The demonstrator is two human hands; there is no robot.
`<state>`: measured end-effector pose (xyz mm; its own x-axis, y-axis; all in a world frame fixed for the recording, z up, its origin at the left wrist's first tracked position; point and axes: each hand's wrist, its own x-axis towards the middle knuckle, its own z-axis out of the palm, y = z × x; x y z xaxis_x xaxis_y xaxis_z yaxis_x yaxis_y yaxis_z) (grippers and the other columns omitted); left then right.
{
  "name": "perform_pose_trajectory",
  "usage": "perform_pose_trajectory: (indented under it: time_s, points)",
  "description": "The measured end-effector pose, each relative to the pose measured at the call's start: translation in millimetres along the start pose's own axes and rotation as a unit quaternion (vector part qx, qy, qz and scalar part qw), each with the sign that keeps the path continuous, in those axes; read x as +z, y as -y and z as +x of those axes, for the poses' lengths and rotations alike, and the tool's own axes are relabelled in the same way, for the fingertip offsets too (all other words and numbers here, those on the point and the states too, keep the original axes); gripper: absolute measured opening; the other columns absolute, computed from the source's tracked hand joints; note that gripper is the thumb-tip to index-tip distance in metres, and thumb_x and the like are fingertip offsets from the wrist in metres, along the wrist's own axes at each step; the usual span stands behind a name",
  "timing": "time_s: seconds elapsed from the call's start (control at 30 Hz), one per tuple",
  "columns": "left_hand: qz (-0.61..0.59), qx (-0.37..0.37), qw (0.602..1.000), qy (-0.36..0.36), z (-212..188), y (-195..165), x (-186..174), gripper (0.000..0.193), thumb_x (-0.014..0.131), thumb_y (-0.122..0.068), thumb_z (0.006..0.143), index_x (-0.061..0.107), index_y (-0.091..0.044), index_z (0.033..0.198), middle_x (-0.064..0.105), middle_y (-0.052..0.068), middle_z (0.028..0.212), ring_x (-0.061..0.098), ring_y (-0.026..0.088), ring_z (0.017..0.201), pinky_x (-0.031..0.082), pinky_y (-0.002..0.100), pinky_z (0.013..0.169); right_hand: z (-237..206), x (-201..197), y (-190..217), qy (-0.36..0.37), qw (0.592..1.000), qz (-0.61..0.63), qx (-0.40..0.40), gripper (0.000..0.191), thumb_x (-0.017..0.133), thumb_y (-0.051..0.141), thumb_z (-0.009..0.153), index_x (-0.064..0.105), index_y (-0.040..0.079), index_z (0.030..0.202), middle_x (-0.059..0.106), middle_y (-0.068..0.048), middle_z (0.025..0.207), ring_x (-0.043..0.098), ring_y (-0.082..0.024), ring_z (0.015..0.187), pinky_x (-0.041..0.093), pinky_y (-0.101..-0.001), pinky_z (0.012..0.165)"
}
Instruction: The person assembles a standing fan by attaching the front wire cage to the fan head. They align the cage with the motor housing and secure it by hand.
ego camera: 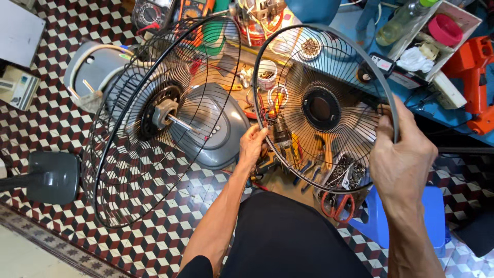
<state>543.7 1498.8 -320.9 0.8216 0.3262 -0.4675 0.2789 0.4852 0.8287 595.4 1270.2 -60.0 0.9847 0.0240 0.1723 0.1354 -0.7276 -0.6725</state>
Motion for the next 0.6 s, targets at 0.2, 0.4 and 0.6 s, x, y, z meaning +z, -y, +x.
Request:
perform_pose_trajectory:
  time_s: [0.2, 0.4, 0.6]
  points:
    - [0.001, -0.016, 1.0, 0.013, 6.4, -7.5, -5.7, 0.026, 0.065, -0.025, 0.1, 0.066, -0.004, 0.115, 0.073, 0.009, 0.103, 0.072, 0.017, 0.088, 0.06, 0.032, 0.071, 19.8, 6.9, -1.7, 0.017, 0.999, 0.025, -0.025, 0.034, 0.064, 0.0, 0.106, 0.067, 0.005, 0.14, 0.068, -0.017, 0.087, 0.053, -0.011, 0.075, 0.048, -0.0302, 0.07]
    - [-0.008, 0.008, 1.0, -0.023, -8.9, -7.5, -9.8, 0.03, 0.064, -0.03, 0.099, 0.062, -0.005, 0.114, 0.072, 0.009, 0.111, 0.071, 0.016, 0.108, 0.066, 0.038, 0.081, 5.9, 10.2, -30.6, 0.016, 0.989, 0.097, -0.11, 0.029, 0.065, 0.001, 0.109, 0.064, 0.002, 0.138, 0.073, -0.009, 0.112, 0.064, -0.008, 0.099, 0.051, -0.024, 0.086]
    - [-0.023, 0.016, 0.999, -0.035, -14.4, 5.5, -17.9, 0.037, 0.068, -0.035, 0.099, 0.061, -0.003, 0.117, 0.071, 0.01, 0.109, 0.071, 0.018, 0.101, 0.064, 0.034, 0.081, -9.7, 13.4, -67.5, 0.005, 0.985, 0.17, -0.009, 0.032, 0.066, 0.003, 0.114, 0.066, -0.001, 0.145, 0.072, -0.008, 0.118, 0.063, -0.01, 0.103, 0.052, -0.0248, 0.092]
